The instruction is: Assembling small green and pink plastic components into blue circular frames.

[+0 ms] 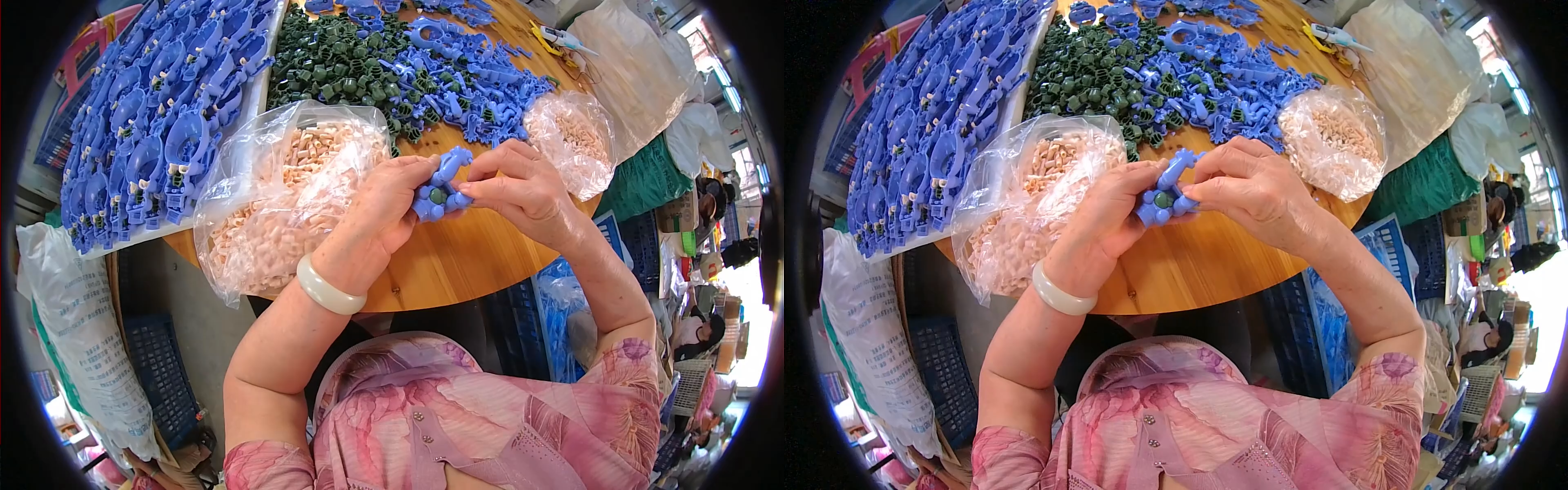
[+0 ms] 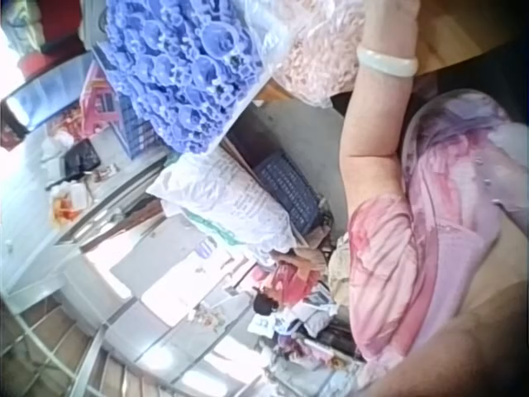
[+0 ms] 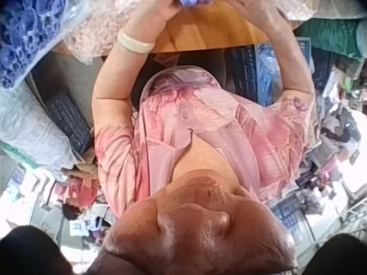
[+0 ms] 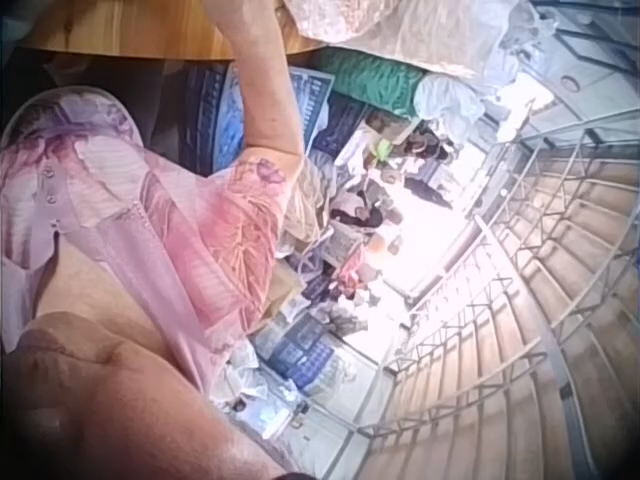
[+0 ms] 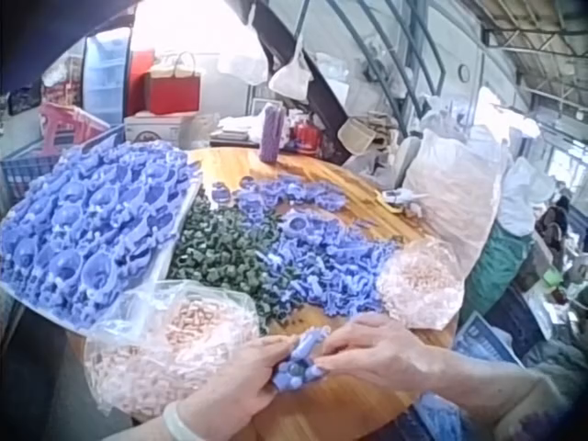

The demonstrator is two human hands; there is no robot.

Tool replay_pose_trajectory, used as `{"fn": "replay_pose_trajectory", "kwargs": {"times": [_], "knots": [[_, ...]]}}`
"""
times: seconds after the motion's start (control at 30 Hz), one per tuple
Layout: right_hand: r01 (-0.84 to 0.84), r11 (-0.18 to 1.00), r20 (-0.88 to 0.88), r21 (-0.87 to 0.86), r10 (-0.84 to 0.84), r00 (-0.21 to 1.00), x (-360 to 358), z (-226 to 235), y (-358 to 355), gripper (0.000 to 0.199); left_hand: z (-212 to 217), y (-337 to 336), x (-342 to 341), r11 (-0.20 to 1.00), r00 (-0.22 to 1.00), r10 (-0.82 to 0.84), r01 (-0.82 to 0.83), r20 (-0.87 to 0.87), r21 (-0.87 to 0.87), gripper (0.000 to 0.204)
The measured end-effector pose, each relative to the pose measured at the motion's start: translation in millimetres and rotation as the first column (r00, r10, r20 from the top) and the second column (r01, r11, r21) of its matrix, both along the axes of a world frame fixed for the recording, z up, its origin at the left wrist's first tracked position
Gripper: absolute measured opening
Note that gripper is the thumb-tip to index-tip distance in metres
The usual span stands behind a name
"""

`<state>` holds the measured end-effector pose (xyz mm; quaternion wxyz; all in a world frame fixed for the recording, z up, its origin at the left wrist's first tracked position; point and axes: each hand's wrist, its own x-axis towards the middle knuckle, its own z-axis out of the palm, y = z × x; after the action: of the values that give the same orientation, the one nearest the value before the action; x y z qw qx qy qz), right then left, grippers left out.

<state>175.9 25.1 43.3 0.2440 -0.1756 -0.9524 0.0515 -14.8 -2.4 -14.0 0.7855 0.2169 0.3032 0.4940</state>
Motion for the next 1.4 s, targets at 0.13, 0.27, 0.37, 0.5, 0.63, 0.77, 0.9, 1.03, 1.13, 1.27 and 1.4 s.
{"fn": "replay_pose_trajectory", "kwargs": {"times": [0.13, 0.27, 0.37, 0.5, 0.63, 0.77, 0.9, 1.03, 1.13, 1.27, 1.4], "knots": [[0.005, 1.000, 0.019, 0.026, -0.006, 1.000, 1, -2, 1, 0.017, 0, 0, 1, 1.000, 1.000, 0.004, -0.004, -0.010, -0.016, 0.023], [0.041, 0.999, 0.006, -0.017, -0.041, 0.999, -1, -8, -2, 0.018, -7, 1, -2, 1.000, 1.000, -0.009, 0.009, -0.011, -0.001, 0.024], [0.047, 0.999, -0.030, -0.018, -0.048, 0.998, -1, -9, -2, 0.020, -4, 2, -2, 1.000, 1.000, -0.002, 0.002, -0.025, 0.009, 0.024], [0.064, 0.998, -0.054, -0.028, -0.066, 0.996, 0, -13, -3, 0.020, -4, 2, -1, 1.000, 0.999, -0.001, 0.002, -0.048, 0.026, 0.026], [0.083, 0.991, -0.096, -0.101, -0.093, 0.991, 0, -17, -4, 0.021, -12, 7, -4, 0.998, 0.998, -0.041, 0.044, -0.052, 0.053, 0.027], [0.144, 0.988, -0.143, -0.050, -0.149, 0.978, -2, -19, -10, 0.020, -14, 6, -2, 0.996, 0.999, -0.038, 0.039, -0.006, 0.078, 0.027], [0.186, 0.970, -0.324, -0.158, -0.229, 0.918, 5, -15, -13, 0.021, 0, 1, 4, 0.993, 1.000, -0.016, 0.015, 0.012, 0.116, 0.024], [0.144, 0.817, -0.417, -0.558, -0.426, 0.803, 19, -22, 0, 0.025, 5, -1, 9, 0.985, 0.993, 0.103, -0.095, -0.050, 0.145, 0.018], [-0.052, 0.542, -0.346, -0.839, -0.457, 0.820, 23, -22, 7, 0.031, 11, -3, 13, 0.969, 0.988, 0.107, -0.078, -0.114, 0.235, 0.015], [-0.236, 0.452, -0.416, -0.860, -0.353, 0.838, 33, -30, 19, 0.042, 37, -13, 24, 0.923, 0.919, 0.181, -0.036, -0.350, 0.383, 0.013], [-0.364, 0.496, -0.526, -0.788, -0.235, 0.817, 36, -42, 27, 0.040, 43, -17, 23, 0.829, 0.742, 0.330, 0.068, -0.583, 0.555, 0.013]]}}
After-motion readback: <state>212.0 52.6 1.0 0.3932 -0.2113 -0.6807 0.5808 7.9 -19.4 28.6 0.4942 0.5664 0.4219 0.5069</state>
